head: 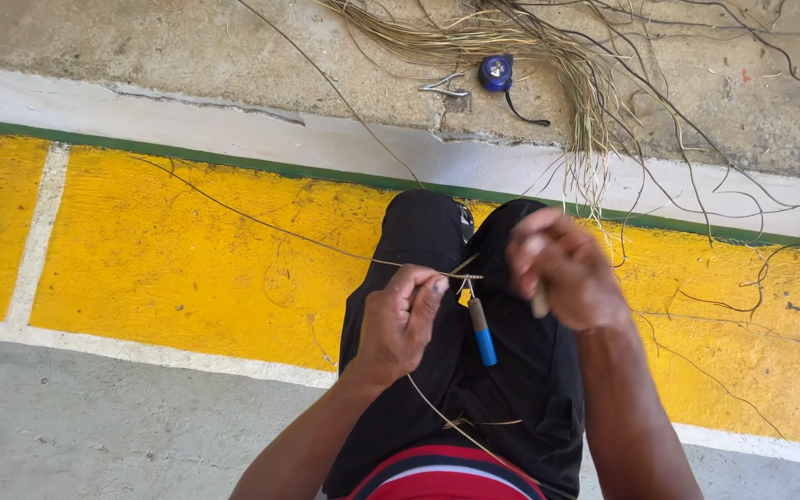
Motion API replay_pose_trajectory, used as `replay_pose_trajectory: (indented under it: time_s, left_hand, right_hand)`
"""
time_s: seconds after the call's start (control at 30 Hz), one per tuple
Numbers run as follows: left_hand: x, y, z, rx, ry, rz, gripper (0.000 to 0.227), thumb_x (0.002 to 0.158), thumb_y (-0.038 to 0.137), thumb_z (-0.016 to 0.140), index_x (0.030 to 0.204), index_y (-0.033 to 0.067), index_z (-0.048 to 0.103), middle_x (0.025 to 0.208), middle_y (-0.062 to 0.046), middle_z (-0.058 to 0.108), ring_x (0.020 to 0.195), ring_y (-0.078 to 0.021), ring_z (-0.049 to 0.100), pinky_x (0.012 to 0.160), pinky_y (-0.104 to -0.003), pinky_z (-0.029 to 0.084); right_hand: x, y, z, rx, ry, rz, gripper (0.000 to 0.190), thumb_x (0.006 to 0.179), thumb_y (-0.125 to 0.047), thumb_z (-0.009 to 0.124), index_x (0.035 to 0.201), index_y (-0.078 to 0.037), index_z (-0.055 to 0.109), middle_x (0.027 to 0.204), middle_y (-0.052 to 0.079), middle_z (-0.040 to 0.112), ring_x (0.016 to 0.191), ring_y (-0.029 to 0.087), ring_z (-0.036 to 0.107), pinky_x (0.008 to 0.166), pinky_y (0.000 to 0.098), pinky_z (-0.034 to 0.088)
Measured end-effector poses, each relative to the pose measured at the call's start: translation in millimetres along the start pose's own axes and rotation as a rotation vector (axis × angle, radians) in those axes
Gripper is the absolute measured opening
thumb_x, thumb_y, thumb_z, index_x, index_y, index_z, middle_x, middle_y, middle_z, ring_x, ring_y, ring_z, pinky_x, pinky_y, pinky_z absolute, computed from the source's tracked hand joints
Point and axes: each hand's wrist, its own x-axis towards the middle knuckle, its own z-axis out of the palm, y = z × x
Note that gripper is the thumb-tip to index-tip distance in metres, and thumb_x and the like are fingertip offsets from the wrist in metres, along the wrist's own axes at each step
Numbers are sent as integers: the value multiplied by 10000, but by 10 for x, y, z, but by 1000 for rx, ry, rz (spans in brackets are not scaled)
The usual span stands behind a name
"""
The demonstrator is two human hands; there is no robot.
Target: The recorder is weaving thin natural fibers together to form a small woven object.
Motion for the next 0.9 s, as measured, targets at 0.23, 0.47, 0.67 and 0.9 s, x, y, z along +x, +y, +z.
replay_pose_trajectory:
  time_s: [0.23,0.47,0.67,0.9]
  left_hand:
    - [91,-6,-10,441,162,580,98,1012,79,682,1084,31,635,804,-79,705,629,-206,644,596,-322,466]
    - [92,-16,-36,531,134,615,165,965,32,722,1109,18,643,783,-54,724,591,-172,652,566,-324,423]
    - [130,-113,-56,486,152,499,83,962,49,722,1025,40,667,729,-66,701,558,-207,620,555,-342,460]
    - [265,-290,-308,183,244,-116,194,1030,210,621,1015,22,670,586,-35,616,472,-71,570,451,-260,438]
  right_hand:
    - [-4,-26,380,-393,188,13,254,972,-70,630,1221,-41,587,902,33,708,726,66,632,626,226,521]
    - [0,34,353,-360,107,18,205,1015,-82,619,1208,-18,597,912,31,692,749,51,600,655,223,508]
    - [-3,91,152,-273,21,55,219,995,-78,644,1206,-25,613,879,36,691,708,64,588,618,228,491]
    - [641,-212,-499,-596,147,261,234,959,-142,638,1188,-90,634,806,9,718,630,84,629,523,230,484]
